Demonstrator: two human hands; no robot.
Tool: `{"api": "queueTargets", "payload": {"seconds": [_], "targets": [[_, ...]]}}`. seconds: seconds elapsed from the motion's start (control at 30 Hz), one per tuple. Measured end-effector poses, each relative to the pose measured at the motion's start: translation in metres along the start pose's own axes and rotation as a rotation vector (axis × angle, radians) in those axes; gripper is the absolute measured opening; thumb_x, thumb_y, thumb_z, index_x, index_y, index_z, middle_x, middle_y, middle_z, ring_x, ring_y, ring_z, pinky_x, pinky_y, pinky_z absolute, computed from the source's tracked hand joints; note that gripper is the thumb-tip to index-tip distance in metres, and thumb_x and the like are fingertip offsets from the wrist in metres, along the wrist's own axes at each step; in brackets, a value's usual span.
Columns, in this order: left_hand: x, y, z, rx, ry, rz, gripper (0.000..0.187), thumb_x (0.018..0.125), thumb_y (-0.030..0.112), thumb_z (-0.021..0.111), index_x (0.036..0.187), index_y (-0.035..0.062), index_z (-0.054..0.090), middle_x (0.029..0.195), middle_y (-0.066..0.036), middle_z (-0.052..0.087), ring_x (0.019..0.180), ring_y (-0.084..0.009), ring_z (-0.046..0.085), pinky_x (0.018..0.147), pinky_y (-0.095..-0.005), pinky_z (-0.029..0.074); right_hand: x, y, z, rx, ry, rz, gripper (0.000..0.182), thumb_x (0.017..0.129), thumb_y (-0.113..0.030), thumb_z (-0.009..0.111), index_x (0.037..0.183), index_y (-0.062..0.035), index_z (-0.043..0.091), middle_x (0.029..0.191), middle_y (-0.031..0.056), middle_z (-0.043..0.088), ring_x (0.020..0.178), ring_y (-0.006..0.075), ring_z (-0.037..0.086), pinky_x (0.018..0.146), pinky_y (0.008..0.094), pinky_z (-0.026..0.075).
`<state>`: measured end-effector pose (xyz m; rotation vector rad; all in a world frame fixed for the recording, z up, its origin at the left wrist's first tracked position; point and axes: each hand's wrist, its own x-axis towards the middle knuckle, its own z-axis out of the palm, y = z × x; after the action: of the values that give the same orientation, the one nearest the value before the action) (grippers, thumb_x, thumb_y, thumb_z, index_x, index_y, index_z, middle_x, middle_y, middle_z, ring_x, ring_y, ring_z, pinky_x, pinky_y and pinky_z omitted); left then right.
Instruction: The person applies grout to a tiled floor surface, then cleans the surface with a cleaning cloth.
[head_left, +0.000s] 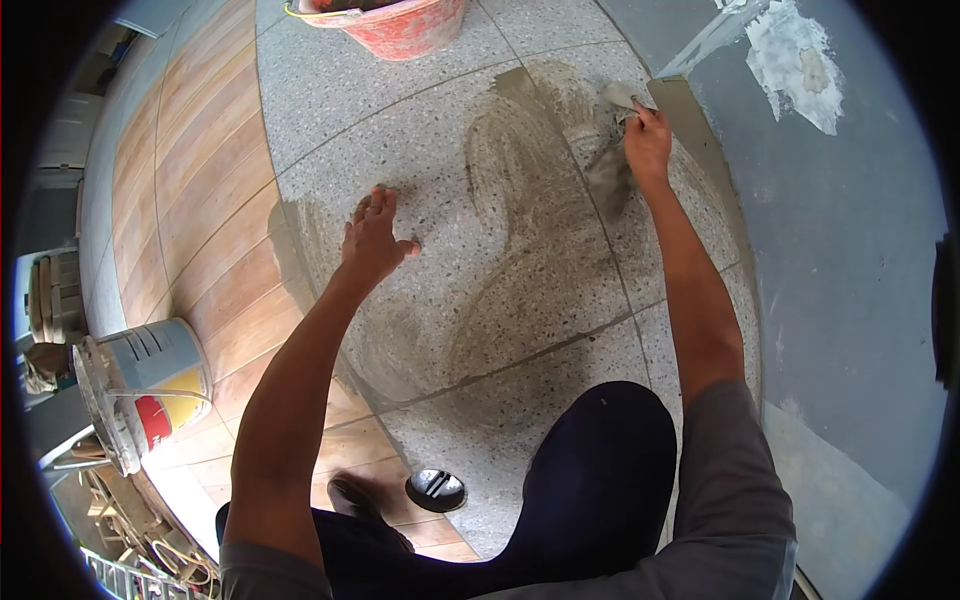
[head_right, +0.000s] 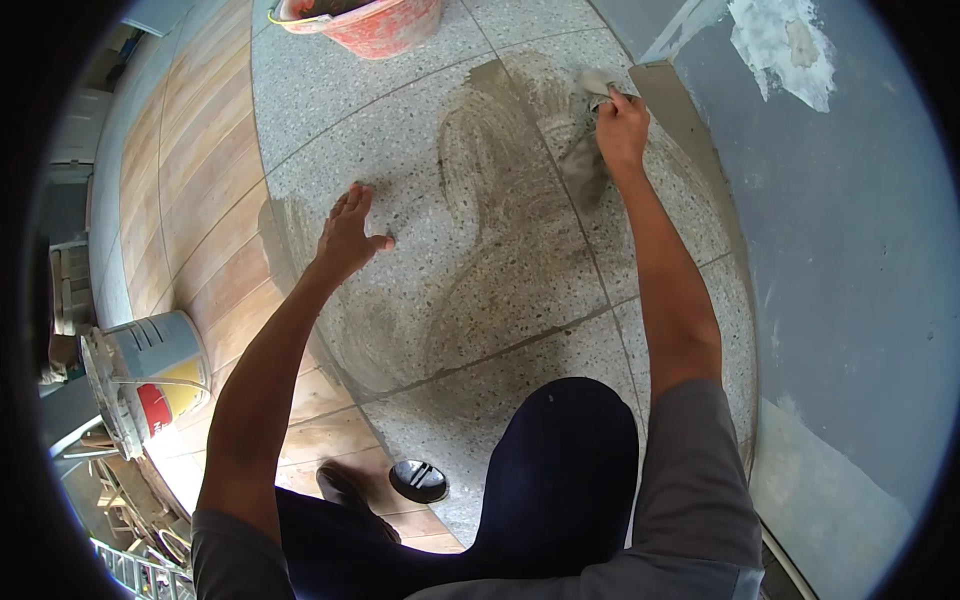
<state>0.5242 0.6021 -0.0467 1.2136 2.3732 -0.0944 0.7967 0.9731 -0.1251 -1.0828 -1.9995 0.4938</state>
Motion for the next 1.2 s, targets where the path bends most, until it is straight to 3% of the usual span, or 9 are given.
{"api": "queueTargets", "payload": {"seconds": [0.1,0.2,0.3,0.4,0.47,0.53,0.63,0.77,1.2], "targets": [[0.002,-0.001,0.002,-0.01,-0.004,0.008,0.109,0.077,0.033,0.087,0.162,0.0073,0.023,0.169,-0.016,0.018,0.156,-0.0342,0.019,0.126,-0.0429,0.026,0.006,0.019,0.063,-0.012,0.038,-0.09,0.025,0.087,-0.003,0.065,0.11,-0.0015,0.074,0.108,0.0163,0.062,0.089,0.034,0.058,0.079,0.0448,0.051],[0.003,0.0,0.002,-0.024,-0.016,-0.001,0.11,0.077,0.031,0.087,0.162,0.0073,0.022,0.17,-0.015,0.017,0.156,-0.0356,0.018,0.126,-0.0431,0.027,-0.022,-0.072,0.073,-0.001,-0.019,-0.33,0.026,0.084,0.003,0.063,0.108,-0.0013,0.073,0.11,0.0148,0.061,0.095,0.0357,0.054,0.079,0.0486,0.048],[0.001,-0.001,0.001,-0.03,-0.027,-0.001,0.108,0.079,0.031,0.086,0.162,0.0077,0.021,0.171,-0.012,0.015,0.156,-0.0362,0.016,0.125,-0.0422,0.029,-0.051,-0.099,0.072,-0.119,-0.177,-0.494,0.027,0.09,0.0,0.064,0.116,-0.0058,0.072,0.112,0.0097,0.064,0.091,0.0206,0.06,0.08,0.0379,0.05],[0.001,-0.003,0.003,-0.059,-0.007,0.014,0.11,0.076,0.03,0.087,0.162,0.0086,0.022,0.17,-0.014,0.017,0.156,-0.0379,0.017,0.125,-0.0443,0.029,-0.047,-0.08,0.049,0.34,-0.32,-0.133,0.03,0.089,-0.001,0.063,0.116,-0.0072,0.074,0.107,0.015,0.062,0.09,0.0294,0.062,0.081,0.0416,0.051],[0.002,-0.006,0.007,-0.066,0.007,0.016,0.11,0.076,0.03,0.087,0.162,0.009,0.023,0.17,-0.014,0.017,0.156,-0.0385,0.017,0.125,-0.0449,0.029,-0.022,-0.089,0.013,0.178,-0.288,0.243,0.027,0.091,-0.004,0.062,0.115,-0.0065,0.074,0.107,0.0154,0.062,0.087,0.0264,0.064,0.082,0.0379,0.052],[0.001,-0.005,0.007,-0.072,0.004,0.017,0.11,0.075,0.03,0.087,0.162,0.0089,0.023,0.17,-0.014,0.017,0.155,-0.0391,0.016,0.125,-0.0454,0.029,0.008,-0.036,0.022,0.063,-0.014,0.01,0.025,0.092,-0.006,0.061,0.113,-0.0063,0.075,0.109,0.017,0.063,0.088,0.0282,0.065,0.083,0.0383,0.052],[0.003,-0.006,0.005,-0.066,0.014,0.036,0.11,0.076,0.029,0.087,0.161,0.0068,0.023,0.169,-0.016,0.017,0.155,-0.0411,0.018,0.123,-0.0479,0.032,0.051,0.033,0.056,-0.084,0.067,-0.016,0.024,0.089,-0.01,0.063,0.11,-0.0089,0.076,0.112,0.0183,0.064,0.09,0.034,0.063,0.084,0.0426,0.052],[0.001,-0.005,0.004,-0.054,0.011,0.04,0.109,0.076,0.028,0.087,0.161,0.0049,0.023,0.169,-0.017,0.017,0.154,-0.0428,0.019,0.123,-0.0482,0.032,0.049,-0.011,0.091,-0.282,0.034,-0.189,0.025,0.083,-0.011,0.065,0.105,-0.0135,0.076,0.113,0.0173,0.064,0.099,0.04,0.054,0.086,0.0502,0.049],[0.004,-0.001,-0.001,-0.034,-0.02,0.033,0.109,0.074,0.03,0.088,0.16,0.0034,0.026,0.169,-0.019,0.017,0.153,-0.0436,0.02,0.124,-0.0462,0.029,0.044,-0.089,0.142,-0.217,-0.213,-0.31,0.023,0.088,-0.011,0.066,0.108,-0.0068,0.076,0.12,0.013,0.064,0.111,0.0363,0.055,0.097,0.0443,0.05]]}}
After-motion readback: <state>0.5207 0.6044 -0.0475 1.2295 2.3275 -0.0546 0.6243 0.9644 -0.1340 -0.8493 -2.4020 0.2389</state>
